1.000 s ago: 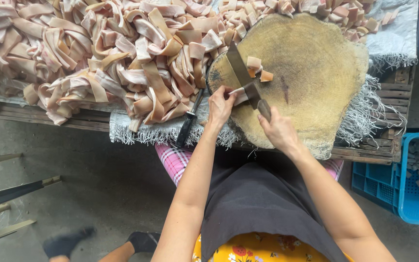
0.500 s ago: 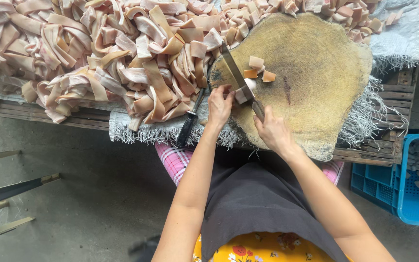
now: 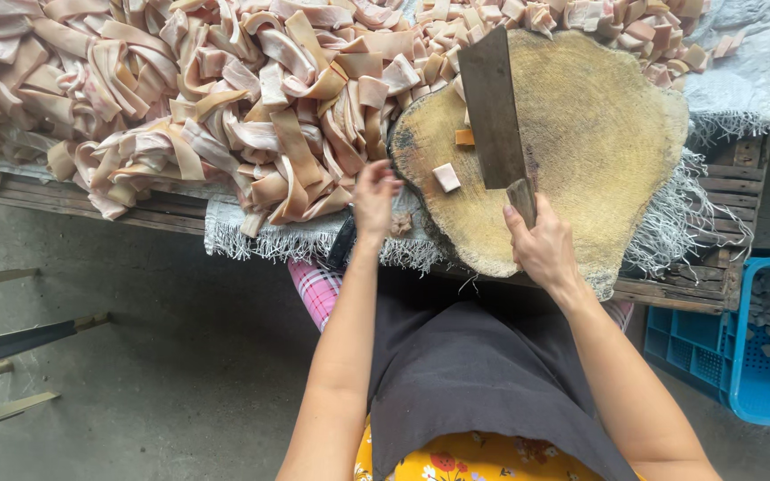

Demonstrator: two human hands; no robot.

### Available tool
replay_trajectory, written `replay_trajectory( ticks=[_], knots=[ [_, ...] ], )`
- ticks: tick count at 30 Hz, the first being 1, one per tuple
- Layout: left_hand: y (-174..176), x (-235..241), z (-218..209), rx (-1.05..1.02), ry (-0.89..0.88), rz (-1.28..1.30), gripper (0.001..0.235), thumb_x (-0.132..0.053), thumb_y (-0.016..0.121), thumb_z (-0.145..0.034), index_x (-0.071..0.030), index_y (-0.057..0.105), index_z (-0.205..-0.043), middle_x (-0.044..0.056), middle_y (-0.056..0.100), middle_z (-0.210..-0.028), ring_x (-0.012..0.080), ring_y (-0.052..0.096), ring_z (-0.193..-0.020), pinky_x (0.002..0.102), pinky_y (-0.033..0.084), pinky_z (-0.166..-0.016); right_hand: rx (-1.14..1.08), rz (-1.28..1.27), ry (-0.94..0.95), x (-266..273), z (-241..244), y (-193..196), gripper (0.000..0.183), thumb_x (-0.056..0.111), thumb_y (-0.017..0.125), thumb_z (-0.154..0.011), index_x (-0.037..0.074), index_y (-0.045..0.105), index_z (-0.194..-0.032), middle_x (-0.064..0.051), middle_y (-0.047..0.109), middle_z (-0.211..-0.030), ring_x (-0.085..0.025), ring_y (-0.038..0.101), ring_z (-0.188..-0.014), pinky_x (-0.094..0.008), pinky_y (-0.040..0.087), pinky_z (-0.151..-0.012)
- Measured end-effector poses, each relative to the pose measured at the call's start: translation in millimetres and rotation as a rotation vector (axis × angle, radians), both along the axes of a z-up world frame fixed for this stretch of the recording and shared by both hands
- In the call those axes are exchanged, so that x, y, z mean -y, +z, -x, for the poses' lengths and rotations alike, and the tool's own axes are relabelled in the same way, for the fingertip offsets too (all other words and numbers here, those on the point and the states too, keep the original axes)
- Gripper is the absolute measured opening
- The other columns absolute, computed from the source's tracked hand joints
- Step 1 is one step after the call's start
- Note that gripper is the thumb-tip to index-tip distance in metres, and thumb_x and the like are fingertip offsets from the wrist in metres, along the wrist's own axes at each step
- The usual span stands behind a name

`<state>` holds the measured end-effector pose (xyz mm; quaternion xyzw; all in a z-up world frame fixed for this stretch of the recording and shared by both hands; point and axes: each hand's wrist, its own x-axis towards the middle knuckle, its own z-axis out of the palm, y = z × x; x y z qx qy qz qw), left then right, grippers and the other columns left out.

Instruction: The person uses a large cleaver to chop strips of pale meat into small cubes on a wooden cutting board. They repeatedly pick up strips from a pile on the left, slice them into uniform pieces, and occasionally push the cut pieces aside.

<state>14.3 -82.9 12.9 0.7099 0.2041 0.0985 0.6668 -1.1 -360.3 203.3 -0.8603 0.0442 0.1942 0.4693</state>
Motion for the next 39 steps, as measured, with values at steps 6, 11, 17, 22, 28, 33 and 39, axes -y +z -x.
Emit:
replay_trajectory(
  ticks=[6,11,17,22,28,33,39],
  knots=[
    [-13.2,-85.8,-0.1,-0.114,0.316,-0.366,0.034,-0.009,0.067,-0.096,-0.003,0.06,-0.128,0.009,0.069,-0.107,0.0208,0.071,-0.093,0.035,0.062,-0.078,0.104,0.181,0.25,-21.5,9.8,-15.8,0.045,0.044,0.056,-0.102,0.002,0.059,-0.119,-0.015,0.067,-0.064,-0.028,0.069,-0.056,-0.042,0.054,-0.049],
    [22.1,-73.8,-41.3,-0.31,0.172,-0.694,0.069,-0.031,0.078,-0.086,-0.002,0.045,-0.139,0.022,0.052,-0.124,0.0387,0.055,-0.112,0.052,0.049,-0.091,-0.113,0.267,0.289,-16.9,5.7,-42.6,0.046,0.045,0.049,-0.103,0.002,0.055,-0.119,-0.021,0.071,-0.073,-0.034,0.074,-0.059,-0.048,0.06,-0.05],
    [3.2,-71.1,-59.3,-0.448,0.174,-0.925,0.053,-0.028,0.071,-0.082,-0.003,0.059,-0.127,0.022,0.054,-0.124,0.0411,0.052,-0.117,0.051,0.051,-0.093,0.121,0.428,0.096,38.8,-7.5,-50.6,0.045,0.037,0.052,-0.108,-0.004,0.051,-0.125,-0.019,0.065,-0.07,-0.03,0.068,-0.056,-0.037,0.055,-0.041],
    [-51.5,-105.4,-54.0,-0.229,0.251,-0.805,0.035,-0.028,0.066,-0.092,-0.01,0.074,-0.121,0.02,0.059,-0.117,0.0397,0.057,-0.111,0.05,0.05,-0.096,-0.096,0.152,-0.169,40.1,-5.5,-36.7,0.042,0.034,0.056,-0.106,-0.005,0.049,-0.121,-0.012,0.06,-0.064,-0.022,0.061,-0.046,-0.037,0.05,-0.039],
    [1.8,-114.4,-57.2,-0.204,-0.009,-0.407,0.03,-0.031,0.065,-0.101,-0.007,0.075,-0.116,0.012,0.074,-0.097,0.0279,0.069,-0.089,0.041,0.054,-0.082,-0.064,0.271,-0.091,36.0,-4.4,-28.7,0.043,0.037,0.054,-0.105,-0.002,0.048,-0.12,-0.018,0.064,-0.065,-0.028,0.065,-0.047,-0.043,0.053,-0.045],
    [119.5,-81.9,-27.6,-0.125,-0.404,0.289,0.033,-0.027,0.065,-0.1,-0.005,0.064,-0.124,0.002,0.072,-0.096,0.0098,0.068,-0.077,0.029,0.058,-0.069,0.035,0.397,-0.02,39.4,-1.6,-51.4,0.046,0.042,0.056,-0.106,-0.002,0.049,-0.12,-0.032,0.069,-0.077,-0.046,0.07,-0.069,-0.056,0.055,-0.066],
    [173.7,-30.7,-25.7,-0.097,-0.827,0.286,0.04,-0.024,0.071,-0.101,-0.004,0.064,-0.134,0.003,0.069,-0.103,0.0094,0.062,-0.085,0.025,0.053,-0.078,0.068,0.407,-0.005,44.6,-3.0,-58.6,0.048,0.04,0.056,-0.105,-0.002,0.048,-0.126,-0.037,0.068,-0.088,-0.056,0.069,-0.086,-0.061,0.054,-0.075]
  ],
)
